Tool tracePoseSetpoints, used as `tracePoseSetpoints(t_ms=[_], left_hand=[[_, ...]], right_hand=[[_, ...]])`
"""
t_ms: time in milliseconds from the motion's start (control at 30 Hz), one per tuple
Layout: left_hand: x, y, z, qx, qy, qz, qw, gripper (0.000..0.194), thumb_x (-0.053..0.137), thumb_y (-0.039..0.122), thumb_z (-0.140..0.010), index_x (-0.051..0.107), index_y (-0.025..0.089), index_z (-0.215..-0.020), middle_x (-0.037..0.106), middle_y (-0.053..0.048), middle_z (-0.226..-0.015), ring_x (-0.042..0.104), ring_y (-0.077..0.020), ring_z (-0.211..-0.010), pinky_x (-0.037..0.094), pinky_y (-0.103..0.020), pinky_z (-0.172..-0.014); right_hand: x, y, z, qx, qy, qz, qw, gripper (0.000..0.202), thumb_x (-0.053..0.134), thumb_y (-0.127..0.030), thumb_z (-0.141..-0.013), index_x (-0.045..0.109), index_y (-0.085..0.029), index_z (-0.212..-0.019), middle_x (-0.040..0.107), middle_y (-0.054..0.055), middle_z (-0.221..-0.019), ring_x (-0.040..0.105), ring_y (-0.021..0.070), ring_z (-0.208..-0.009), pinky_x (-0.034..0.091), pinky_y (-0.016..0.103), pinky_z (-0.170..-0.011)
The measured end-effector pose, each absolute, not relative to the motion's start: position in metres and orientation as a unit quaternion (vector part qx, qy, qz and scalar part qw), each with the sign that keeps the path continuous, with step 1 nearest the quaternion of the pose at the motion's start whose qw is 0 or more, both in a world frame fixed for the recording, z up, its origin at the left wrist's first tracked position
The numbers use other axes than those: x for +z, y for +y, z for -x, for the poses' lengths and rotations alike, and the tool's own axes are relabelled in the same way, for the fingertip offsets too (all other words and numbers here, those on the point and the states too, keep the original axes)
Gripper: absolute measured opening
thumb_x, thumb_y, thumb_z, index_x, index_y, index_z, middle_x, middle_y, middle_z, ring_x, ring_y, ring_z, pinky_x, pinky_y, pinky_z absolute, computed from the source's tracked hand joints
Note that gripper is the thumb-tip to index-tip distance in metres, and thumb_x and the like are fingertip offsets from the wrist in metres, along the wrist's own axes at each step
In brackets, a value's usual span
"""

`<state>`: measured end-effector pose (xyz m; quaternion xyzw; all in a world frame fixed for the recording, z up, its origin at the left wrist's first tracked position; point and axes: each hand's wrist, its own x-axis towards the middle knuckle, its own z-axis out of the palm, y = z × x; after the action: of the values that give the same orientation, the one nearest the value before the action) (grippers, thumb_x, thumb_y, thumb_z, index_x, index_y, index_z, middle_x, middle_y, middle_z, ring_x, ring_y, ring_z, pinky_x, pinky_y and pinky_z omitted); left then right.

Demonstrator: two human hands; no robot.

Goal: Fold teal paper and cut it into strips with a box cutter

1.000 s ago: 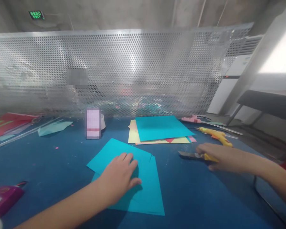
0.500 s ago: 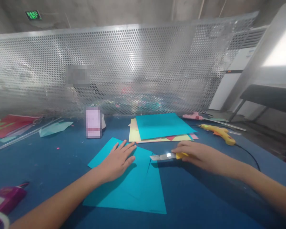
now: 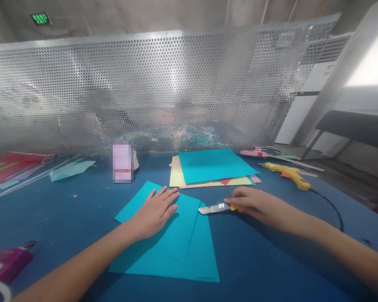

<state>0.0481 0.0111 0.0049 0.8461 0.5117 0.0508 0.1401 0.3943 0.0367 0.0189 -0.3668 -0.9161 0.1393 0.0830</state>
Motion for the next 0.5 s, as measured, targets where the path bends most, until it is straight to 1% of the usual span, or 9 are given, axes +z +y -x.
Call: tracePoseSetpoints(t_ms=[233, 333, 500], left_hand=[[0.006, 0.012, -0.048, 0.059, 0.501, -0.853, 0.137, 0.051, 0.022, 0.049, -0.103, 0.030, 0.027, -0.148, 0.024, -0.002, -0.156, 0.013, -0.0278, -0.145, 0.011, -0.054, -0.115], [0.008, 0.009, -0.050, 0.052, 0.508, -0.848, 0.141, 0.051, 0.021, 0.048, -0.103, 0.033, 0.026, -0.147, 0.025, -0.002, -0.156, 0.015, -0.0282, -0.145, 0.010, -0.055, -0.115], [0.009, 0.000, -0.056, 0.065, 0.503, -0.853, 0.123, 0.049, 0.022, 0.047, -0.103, 0.042, 0.026, -0.142, 0.035, -0.003, -0.152, 0.026, -0.0282, -0.141, 0.015, -0.055, -0.115]], right_hand=[[0.019, 0.034, -0.389, 0.092, -0.917, 0.379, 0.083, 0.037, 0.040, -0.026, -0.095, 0.061, -0.033, -0.125, 0.060, 0.007, -0.108, 0.059, 0.0209, -0.093, 0.048, 0.032, -0.075], [0.020, 0.030, -0.385, 0.076, -0.924, 0.368, 0.077, 0.039, 0.038, -0.023, -0.095, 0.060, -0.031, -0.126, 0.061, 0.009, -0.107, 0.059, 0.0208, -0.091, 0.048, 0.033, -0.075], [0.024, 0.017, -0.371, 0.068, -0.935, 0.341, 0.065, 0.037, 0.039, -0.024, -0.096, 0.061, -0.030, -0.125, 0.061, 0.008, -0.105, 0.060, 0.0195, -0.085, 0.048, 0.032, -0.071]])
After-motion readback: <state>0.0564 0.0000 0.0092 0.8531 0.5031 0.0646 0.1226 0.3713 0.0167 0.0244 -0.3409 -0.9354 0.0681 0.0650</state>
